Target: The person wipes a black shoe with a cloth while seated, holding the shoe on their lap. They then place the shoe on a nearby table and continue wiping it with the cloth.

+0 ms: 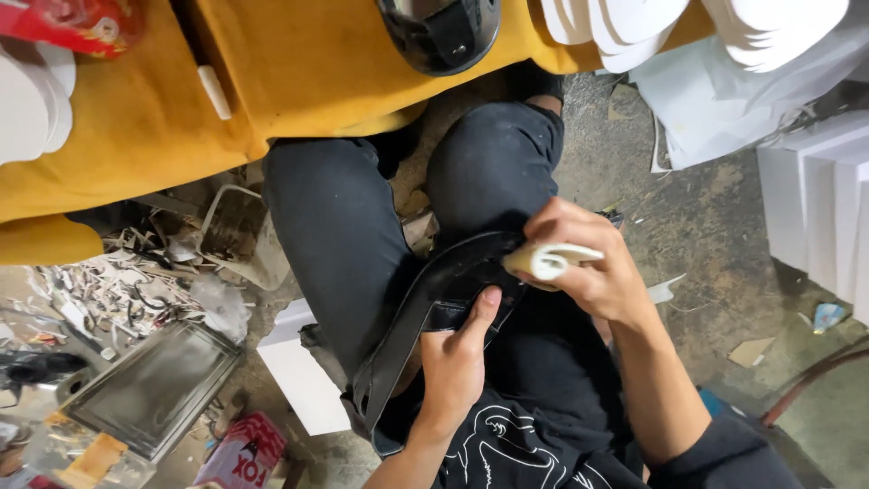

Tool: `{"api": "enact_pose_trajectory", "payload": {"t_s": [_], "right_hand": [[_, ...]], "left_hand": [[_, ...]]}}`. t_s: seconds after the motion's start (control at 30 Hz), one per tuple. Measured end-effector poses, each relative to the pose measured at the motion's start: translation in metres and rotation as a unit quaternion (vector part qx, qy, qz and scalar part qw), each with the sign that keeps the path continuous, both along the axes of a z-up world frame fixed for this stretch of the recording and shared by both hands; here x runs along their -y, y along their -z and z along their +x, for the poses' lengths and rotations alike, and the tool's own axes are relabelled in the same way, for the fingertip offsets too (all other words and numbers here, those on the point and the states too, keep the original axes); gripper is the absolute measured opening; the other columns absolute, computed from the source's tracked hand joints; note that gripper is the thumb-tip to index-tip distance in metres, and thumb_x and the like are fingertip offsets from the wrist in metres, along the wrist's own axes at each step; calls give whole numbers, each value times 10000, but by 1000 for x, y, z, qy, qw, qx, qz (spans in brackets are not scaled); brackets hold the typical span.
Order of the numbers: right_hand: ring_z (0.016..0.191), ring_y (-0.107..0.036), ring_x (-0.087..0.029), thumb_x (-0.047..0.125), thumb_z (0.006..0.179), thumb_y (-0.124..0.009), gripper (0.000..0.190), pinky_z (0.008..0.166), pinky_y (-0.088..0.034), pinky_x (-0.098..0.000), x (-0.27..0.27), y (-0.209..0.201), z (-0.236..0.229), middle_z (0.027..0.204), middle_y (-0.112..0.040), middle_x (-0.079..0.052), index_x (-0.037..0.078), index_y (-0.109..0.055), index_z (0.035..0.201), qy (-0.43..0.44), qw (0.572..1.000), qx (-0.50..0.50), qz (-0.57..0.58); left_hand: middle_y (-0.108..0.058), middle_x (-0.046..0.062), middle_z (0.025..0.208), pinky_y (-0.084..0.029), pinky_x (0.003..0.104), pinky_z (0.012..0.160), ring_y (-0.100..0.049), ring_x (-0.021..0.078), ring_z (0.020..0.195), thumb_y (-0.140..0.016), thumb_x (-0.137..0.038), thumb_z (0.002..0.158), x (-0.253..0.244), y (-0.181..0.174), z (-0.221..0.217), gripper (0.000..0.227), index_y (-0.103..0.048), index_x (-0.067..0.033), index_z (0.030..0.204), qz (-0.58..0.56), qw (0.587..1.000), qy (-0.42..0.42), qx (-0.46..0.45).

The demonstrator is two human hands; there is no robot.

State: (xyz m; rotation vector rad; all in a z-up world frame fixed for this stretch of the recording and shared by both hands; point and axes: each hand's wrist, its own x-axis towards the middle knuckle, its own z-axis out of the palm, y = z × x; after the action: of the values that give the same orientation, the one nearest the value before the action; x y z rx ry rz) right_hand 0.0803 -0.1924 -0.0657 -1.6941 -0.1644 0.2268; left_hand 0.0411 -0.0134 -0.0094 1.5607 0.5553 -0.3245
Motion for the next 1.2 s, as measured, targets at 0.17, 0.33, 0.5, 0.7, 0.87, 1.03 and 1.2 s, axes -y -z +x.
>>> {"api": "enact_pose_trajectory", "payload": {"t_s": [0.17, 0.33, 0.5, 0.7, 0.87, 1.03, 1.2], "right_hand": [[809, -580, -226, 352, 1015, -524, 374, 766, -444, -350, -11, -23, 53, 915, -600, -95, 28, -630, 861, -135, 990, 19, 20], [814, -624, -252, 417, 993, -527, 407, 769, -467, -382, 9, 10, 9, 939, -630, -124, 50, -628, 852, -75, 996, -2, 47], [822, -665, -244, 425, 1027, -428, 431, 679, -453, -339, -13, -13, 39, 975, -640, -95, 84, -680, 952, -117, 991, 58, -3], [796, -655, -248, 400, 1010, -487, 425, 728, -483, -359, 2, 3, 11, 942, -662, -118, 41, -702, 930, -51, 998, 24, 0], [668, -608, -197, 378, 1064, -387, 441, 531, -379, -326, -24, -19, 36, 959, -600, -45, 97, -724, 1023, -88, 986, 121, -70], [719, -653, -213, 453, 1056, -373, 524, 629, -458, -345, -9, 2, -8, 933, -647, -73, 85, -743, 1001, -17, 995, 87, -47], [714, -656, -208, 421, 1053, -381, 489, 607, -440, -342, -17, -13, 17, 927, -668, -67, 85, -734, 1016, -26, 994, 86, -69]], "left_hand": [[-757, 93, 1099, -543, 349, 1039, -710, 216, 1055, -699, -146, 927, -1, 0, 3, 181, -720, -36, 1070, 8, 1000, 4, 9], [-782, 97, 1084, -561, 353, 1029, -732, 221, 1043, -732, -125, 893, -2, 1, 2, 181, -752, -27, 1044, 24, 999, -8, -23], [-711, 155, 1217, -556, 377, 1047, -684, 255, 1128, -721, -53, 889, 0, 14, -11, 350, -646, 9, 1225, -13, 999, -34, -6], [-769, 107, 1076, -560, 359, 1026, -722, 234, 1038, -742, -106, 884, -2, 3, 3, 178, -734, -19, 1040, 10, 999, -9, -36], [-711, 146, 1257, -511, 373, 1093, -659, 240, 1177, -746, -97, 891, -6, 15, -12, 367, -658, 2, 1233, -20, 998, -53, -22], [-771, 136, 1121, -561, 385, 1047, -729, 258, 1068, -744, -90, 875, -5, 9, -3, 206, -735, 4, 1058, 14, 999, -29, -17], [-743, 134, 1147, -541, 380, 1058, -702, 260, 1098, -738, -115, 895, -4, 11, -7, 256, -687, -13, 1125, -30, 998, -51, -35]]}}
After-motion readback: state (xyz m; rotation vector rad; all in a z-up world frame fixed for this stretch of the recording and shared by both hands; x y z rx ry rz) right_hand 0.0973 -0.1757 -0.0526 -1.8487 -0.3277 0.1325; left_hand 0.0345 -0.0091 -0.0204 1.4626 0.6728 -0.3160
